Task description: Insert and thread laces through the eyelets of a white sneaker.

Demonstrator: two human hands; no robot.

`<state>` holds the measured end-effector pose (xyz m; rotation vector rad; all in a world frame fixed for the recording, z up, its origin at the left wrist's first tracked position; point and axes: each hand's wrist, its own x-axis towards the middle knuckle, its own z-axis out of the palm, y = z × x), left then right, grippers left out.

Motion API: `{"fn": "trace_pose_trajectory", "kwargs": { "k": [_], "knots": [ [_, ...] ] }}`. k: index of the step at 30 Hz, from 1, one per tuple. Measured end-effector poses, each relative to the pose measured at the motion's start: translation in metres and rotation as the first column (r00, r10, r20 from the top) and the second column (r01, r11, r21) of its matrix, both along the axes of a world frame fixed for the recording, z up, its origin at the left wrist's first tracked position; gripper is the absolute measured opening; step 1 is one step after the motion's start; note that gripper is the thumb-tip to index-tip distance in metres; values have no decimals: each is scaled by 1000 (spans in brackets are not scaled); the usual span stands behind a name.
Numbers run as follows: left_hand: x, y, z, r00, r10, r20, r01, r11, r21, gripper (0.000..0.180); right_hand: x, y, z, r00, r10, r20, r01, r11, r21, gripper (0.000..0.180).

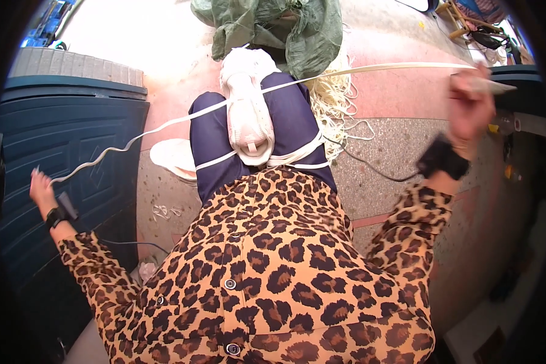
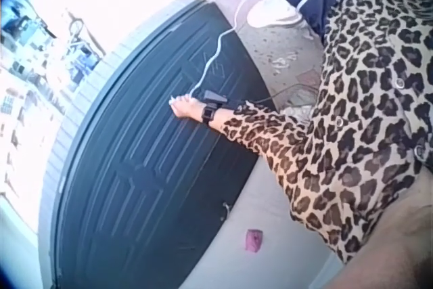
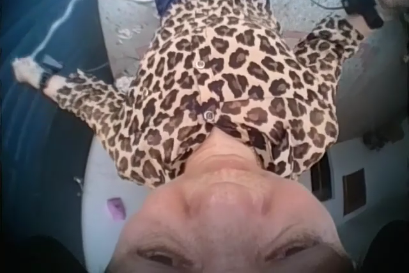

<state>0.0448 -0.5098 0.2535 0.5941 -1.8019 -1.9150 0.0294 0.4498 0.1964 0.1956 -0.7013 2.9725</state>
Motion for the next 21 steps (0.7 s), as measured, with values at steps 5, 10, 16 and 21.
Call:
{"fn": "trace_pose_trajectory", "kwargs": {
  "k": [5, 10, 16, 21],
  "knots": [
    [-54, 284, -73, 857, -399, 325, 436, 899, -47, 21, 6, 76, 52, 977, -32, -211, 25, 999, -35, 12],
    [-50, 427, -141, 487, -634, 601, 692, 700, 178, 19, -18, -24, 7, 934, -339, -108, 312, 633, 708, 28],
    [-49, 500, -210, 510, -469, 722, 841, 450, -302, 16, -18, -182, -128, 952, 220, -214, 249, -147, 957, 19],
    [-51, 501, -235, 701, -425, 573, 706, 297, -643, 19, -13, -231, -169, 918, 352, -183, 264, -196, 944, 10]
  ]
}}
